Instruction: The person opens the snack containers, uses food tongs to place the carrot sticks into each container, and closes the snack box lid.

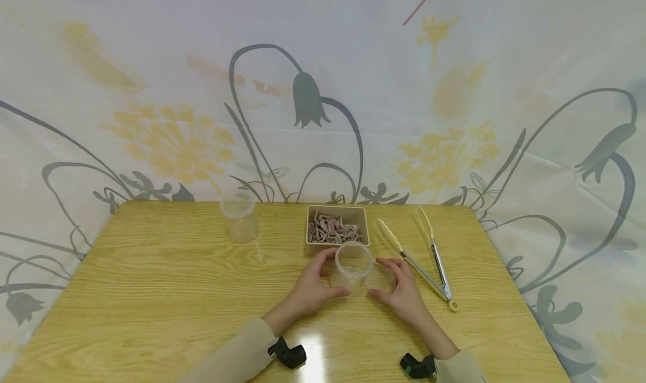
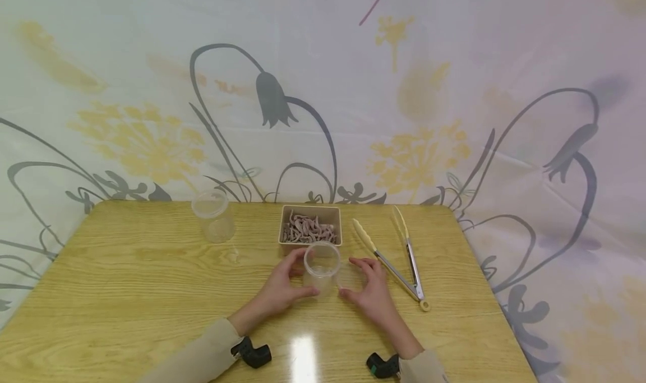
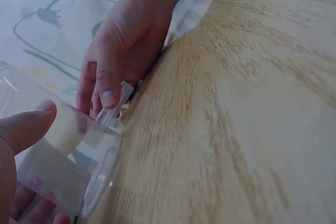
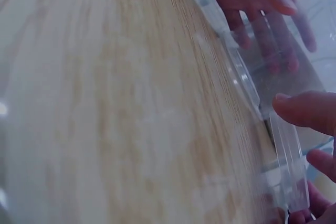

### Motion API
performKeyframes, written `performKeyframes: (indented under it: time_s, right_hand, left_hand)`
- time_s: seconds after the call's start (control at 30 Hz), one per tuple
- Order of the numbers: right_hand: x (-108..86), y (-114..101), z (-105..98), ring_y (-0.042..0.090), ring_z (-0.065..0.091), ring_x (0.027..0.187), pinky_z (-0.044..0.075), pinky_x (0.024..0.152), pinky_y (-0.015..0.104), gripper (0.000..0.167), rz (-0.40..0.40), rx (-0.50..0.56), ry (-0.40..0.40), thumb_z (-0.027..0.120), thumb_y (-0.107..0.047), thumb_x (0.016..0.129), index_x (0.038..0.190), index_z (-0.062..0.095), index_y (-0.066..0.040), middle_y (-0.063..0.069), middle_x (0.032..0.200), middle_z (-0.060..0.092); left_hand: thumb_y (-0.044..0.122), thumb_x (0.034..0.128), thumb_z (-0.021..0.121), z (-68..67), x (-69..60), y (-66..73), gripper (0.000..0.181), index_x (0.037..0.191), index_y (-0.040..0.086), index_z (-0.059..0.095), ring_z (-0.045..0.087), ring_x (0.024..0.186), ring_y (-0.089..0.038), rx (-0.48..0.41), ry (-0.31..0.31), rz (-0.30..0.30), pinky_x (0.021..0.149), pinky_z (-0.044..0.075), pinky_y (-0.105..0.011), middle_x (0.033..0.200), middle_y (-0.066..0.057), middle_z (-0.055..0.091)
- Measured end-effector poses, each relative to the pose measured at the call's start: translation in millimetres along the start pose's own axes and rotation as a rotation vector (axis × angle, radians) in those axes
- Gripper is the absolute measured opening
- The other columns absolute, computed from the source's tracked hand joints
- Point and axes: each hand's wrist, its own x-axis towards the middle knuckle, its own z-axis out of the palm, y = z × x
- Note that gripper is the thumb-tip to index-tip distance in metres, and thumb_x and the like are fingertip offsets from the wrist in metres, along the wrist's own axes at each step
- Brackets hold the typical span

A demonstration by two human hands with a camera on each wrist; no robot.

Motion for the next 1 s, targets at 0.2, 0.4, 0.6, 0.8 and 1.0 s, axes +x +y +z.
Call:
performKeyframes:
  time_s: [0.2, 0.4, 0.6, 0.8, 1.0]
  right_hand:
    - [-1.6, -2, 0, 0.043, 0.045, 0.119, 0.037, 0.098, 0.066, 0.067, 0.006, -0.010, -0.002, 0.089, -0.011, 0.072, 0.131, 0.060, 0.000, 0.020, 0.124, 0.048]
    - [-1.7, -2, -3, 0.040, 0.046, 0.121, 0.038, 0.099, 0.061, 0.067, 0.008, 0.070, -0.008, 0.085, -0.008, 0.076, 0.135, 0.056, 0.001, 0.020, 0.129, 0.048]
    - [-3.5, 2, -6, 0.034, 0.050, 0.113, 0.042, 0.088, 0.041, 0.064, -0.042, 0.096, 0.031, 0.083, -0.004, 0.077, 0.135, 0.056, 0.002, 0.019, 0.129, 0.052]
    - [-4.4, -3, -13, 0.032, 0.049, 0.113, 0.041, 0.091, 0.038, 0.062, -0.023, 0.126, 0.037, 0.081, 0.001, 0.078, 0.135, 0.056, 0.002, 0.018, 0.129, 0.054]
    - [-0.7, -15, -23, 0.032, 0.050, 0.113, 0.045, 0.094, 0.042, 0.053, -0.080, 0.203, 0.065, 0.074, 0.006, 0.084, 0.134, 0.055, 0.006, 0.022, 0.128, 0.053]
  left_hand:
    - [0.005, 0.0729, 0.088, 3.2, 2.6, -21.0, 0.080, 0.142, 0.003, 0.047, 0.051, 0.123, -0.029, 0.031, 0.002, 0.013, 0.097, 0.047, -0.051, 0.136, -0.016, 0.055]
    - [0.013, 0.0739, 0.089, 0.8, 2.2, -18.4, 0.081, 0.143, 0.007, 0.047, 0.051, 0.123, -0.024, 0.059, -0.009, 0.026, 0.097, 0.047, -0.046, 0.136, -0.011, 0.055]
    - [0.014, 0.0720, 0.090, -5.0, 0.8, -13.2, 0.084, 0.144, 0.019, 0.048, 0.049, 0.126, -0.018, 0.066, -0.004, 0.009, 0.096, 0.046, -0.045, 0.138, 0.003, 0.055]
    - [0.008, 0.0787, 0.085, -17.5, -3.6, -10.6, 0.072, 0.141, 0.021, 0.051, 0.051, 0.126, -0.021, 0.073, 0.026, 0.019, 0.097, 0.046, -0.050, 0.136, 0.003, 0.057]
    - [0.000, 0.0870, 0.075, -36.8, -12.1, -5.7, 0.054, 0.136, 0.015, 0.058, 0.055, 0.122, -0.029, 0.034, 0.060, 0.037, 0.096, 0.047, -0.055, 0.133, -0.005, 0.060]
